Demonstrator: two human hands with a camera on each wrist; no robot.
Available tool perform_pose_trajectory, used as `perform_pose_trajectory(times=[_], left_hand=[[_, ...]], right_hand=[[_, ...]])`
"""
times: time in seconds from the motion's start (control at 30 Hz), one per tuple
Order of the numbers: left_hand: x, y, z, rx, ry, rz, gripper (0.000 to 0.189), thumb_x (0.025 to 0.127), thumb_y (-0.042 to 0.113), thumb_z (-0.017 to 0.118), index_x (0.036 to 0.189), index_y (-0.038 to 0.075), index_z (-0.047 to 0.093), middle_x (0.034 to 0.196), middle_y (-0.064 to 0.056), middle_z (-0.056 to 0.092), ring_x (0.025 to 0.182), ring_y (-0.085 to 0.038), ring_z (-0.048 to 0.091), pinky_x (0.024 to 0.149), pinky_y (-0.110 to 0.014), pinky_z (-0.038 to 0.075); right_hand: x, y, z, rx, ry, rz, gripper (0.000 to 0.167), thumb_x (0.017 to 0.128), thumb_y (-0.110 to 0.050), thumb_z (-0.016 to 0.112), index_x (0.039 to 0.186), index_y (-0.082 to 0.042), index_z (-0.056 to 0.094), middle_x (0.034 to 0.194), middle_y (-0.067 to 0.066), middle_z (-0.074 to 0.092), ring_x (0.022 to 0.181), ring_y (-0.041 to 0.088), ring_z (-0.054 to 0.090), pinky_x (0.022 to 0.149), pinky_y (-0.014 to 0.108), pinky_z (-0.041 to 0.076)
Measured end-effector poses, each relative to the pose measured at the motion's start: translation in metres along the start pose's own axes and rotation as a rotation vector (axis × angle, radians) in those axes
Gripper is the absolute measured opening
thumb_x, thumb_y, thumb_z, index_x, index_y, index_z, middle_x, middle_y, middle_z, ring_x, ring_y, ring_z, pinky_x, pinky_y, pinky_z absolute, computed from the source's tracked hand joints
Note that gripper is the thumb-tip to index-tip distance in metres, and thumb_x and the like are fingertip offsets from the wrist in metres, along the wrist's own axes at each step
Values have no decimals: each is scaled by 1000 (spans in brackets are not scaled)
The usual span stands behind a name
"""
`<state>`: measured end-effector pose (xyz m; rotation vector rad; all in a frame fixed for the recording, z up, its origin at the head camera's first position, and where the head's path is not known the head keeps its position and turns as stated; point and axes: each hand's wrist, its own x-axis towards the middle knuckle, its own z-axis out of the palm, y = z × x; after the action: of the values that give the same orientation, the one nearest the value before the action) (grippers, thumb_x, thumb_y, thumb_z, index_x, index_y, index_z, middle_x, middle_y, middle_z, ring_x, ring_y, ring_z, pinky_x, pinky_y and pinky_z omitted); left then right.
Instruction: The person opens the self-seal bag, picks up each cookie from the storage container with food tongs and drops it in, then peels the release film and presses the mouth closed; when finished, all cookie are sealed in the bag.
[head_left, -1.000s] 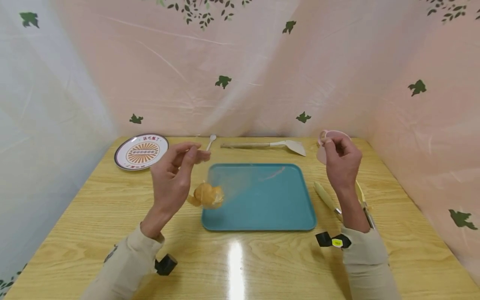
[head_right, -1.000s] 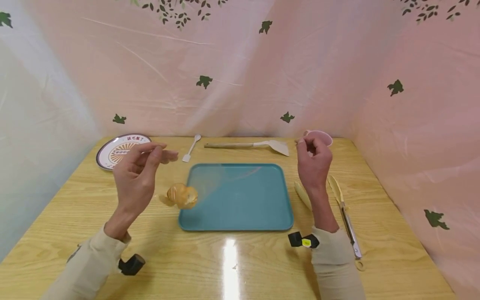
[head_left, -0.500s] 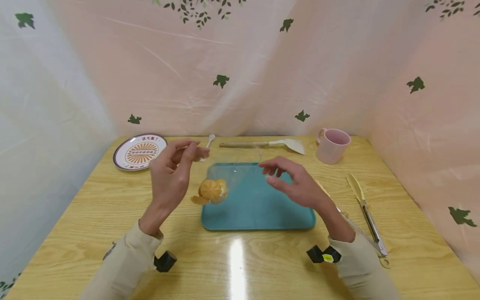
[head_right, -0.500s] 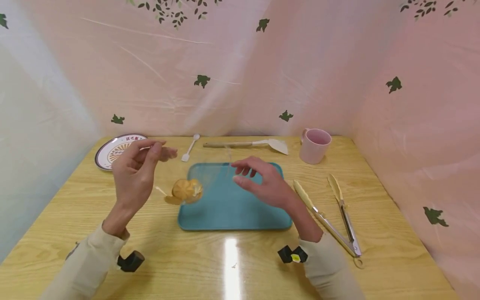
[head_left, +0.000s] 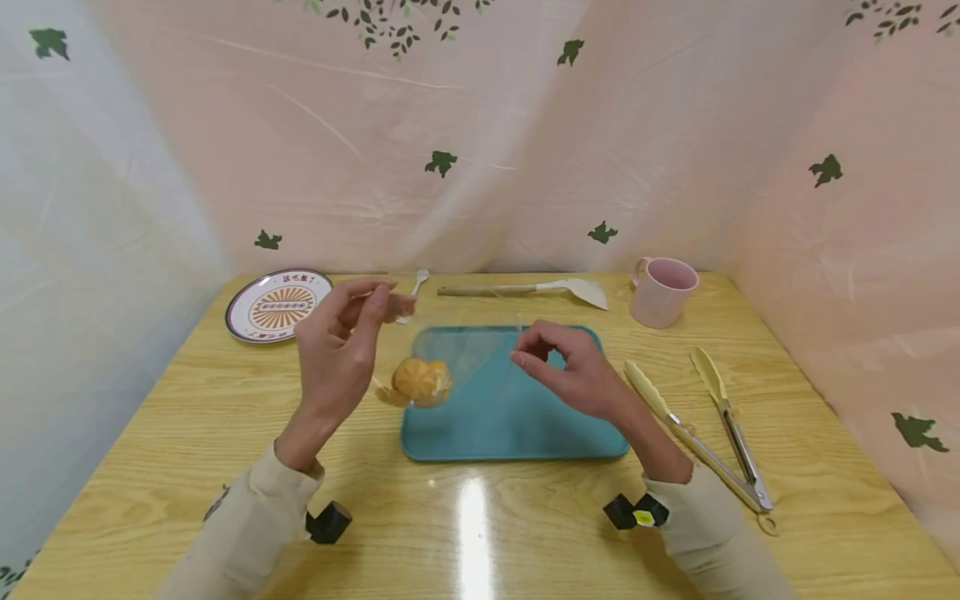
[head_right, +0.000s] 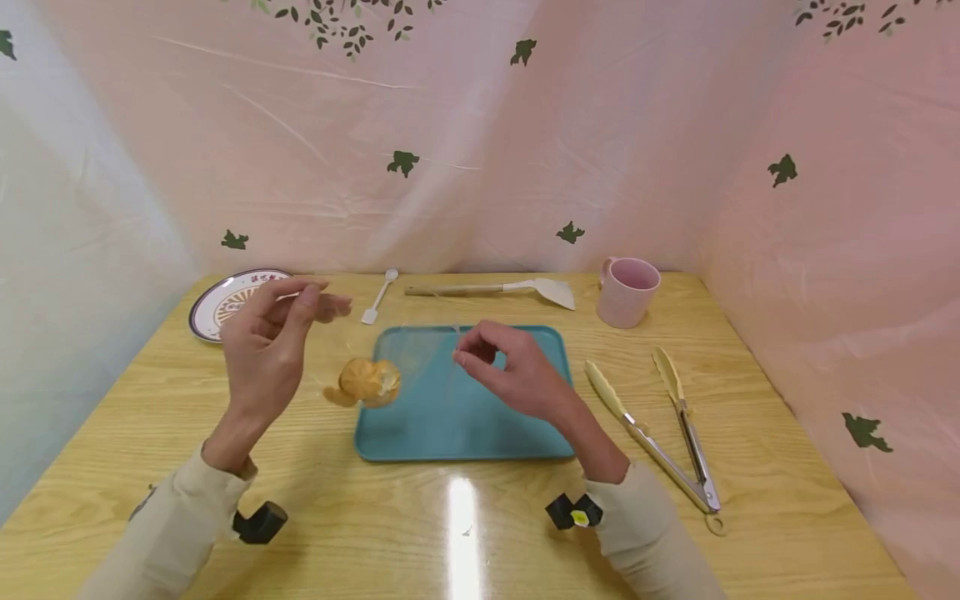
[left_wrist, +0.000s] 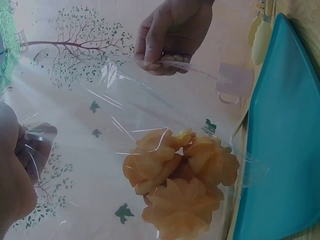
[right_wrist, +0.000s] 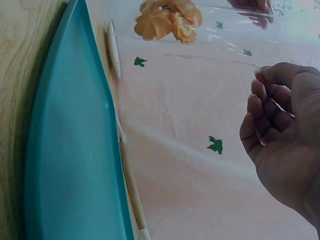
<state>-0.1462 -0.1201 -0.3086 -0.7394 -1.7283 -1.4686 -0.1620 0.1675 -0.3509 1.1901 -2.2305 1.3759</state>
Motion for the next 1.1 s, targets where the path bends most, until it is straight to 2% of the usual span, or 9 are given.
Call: perform_pose_trajectory(times=[0.17, 0.43, 0.53, 0.6, 0.73, 0.83, 0.97, 1.1], left_hand=[[1, 0, -6, 19, 16, -1, 12, 103, -5, 59, 106, -12, 68, 92, -19, 77, 85, -8, 74, 77, -23, 59], [3, 2, -15, 30, 22, -14, 12, 102, -5, 60, 105, -10, 69, 93, -19, 77, 86, -9, 75, 79, -24, 59], [5, 2, -19, 37, 16, -26, 13, 103, -4, 59, 107, -11, 69, 93, -19, 77, 86, -9, 74, 78, -23, 59], [6, 2, -22, 41, 8, -34, 14, 103, -4, 59, 108, -11, 69, 93, -19, 77, 86, -9, 74, 78, -24, 58], [6, 2, -23, 51, -24, -42, 13, 103, -4, 60, 108, -11, 69, 94, -19, 77, 85, -9, 73, 77, -24, 58], [4, 2, -22, 50, -37, -43, 12, 103, -4, 60, 107, -11, 69, 94, -20, 76, 85, -9, 73, 76, -24, 58], [4, 2, -20, 35, -42, -37, 12, 103, -4, 60, 106, -11, 69, 93, -21, 76, 86, -9, 73, 76, -24, 59], [4, 1, -19, 31, -46, -27, 11, 103, -4, 60, 105, -11, 68, 93, -20, 76, 86, -9, 73, 76, -25, 59]], right_hand=[[-4, 3, -10, -30, 44, -6, 21, 95, 11, 66, 98, -10, 69, 85, -3, 64, 74, 13, 56, 68, 27, 49], [-13, 13, -32, -91, 121, 19, 21, 92, 14, 67, 94, -6, 70, 84, 0, 65, 74, 13, 56, 68, 23, 48], [-17, 17, -38, -124, 142, 73, 17, 92, 12, 68, 94, -5, 70, 83, 0, 65, 73, 14, 55, 67, 22, 48], [-19, 21, -40, -149, 136, 139, 12, 94, 8, 69, 95, -4, 70, 82, 0, 64, 72, 15, 54, 66, 23, 47], [-21, 33, -39, -209, 44, 301, 3, 100, -2, 68, 98, -2, 70, 82, -1, 64, 72, 17, 54, 63, 27, 46], [-21, 42, -35, -246, -66, 390, 7, 102, -5, 66, 98, -1, 70, 83, 0, 64, 74, 16, 55, 65, 30, 48], [-20, 55, -30, -269, -178, 457, 10, 102, -5, 64, 96, 0, 70, 83, 1, 64, 74, 16, 55, 66, 33, 48], [-20, 65, -27, -293, -232, 500, 12, 102, -6, 62, 94, -1, 69, 80, 0, 61, 71, 16, 51, 63, 33, 45]])
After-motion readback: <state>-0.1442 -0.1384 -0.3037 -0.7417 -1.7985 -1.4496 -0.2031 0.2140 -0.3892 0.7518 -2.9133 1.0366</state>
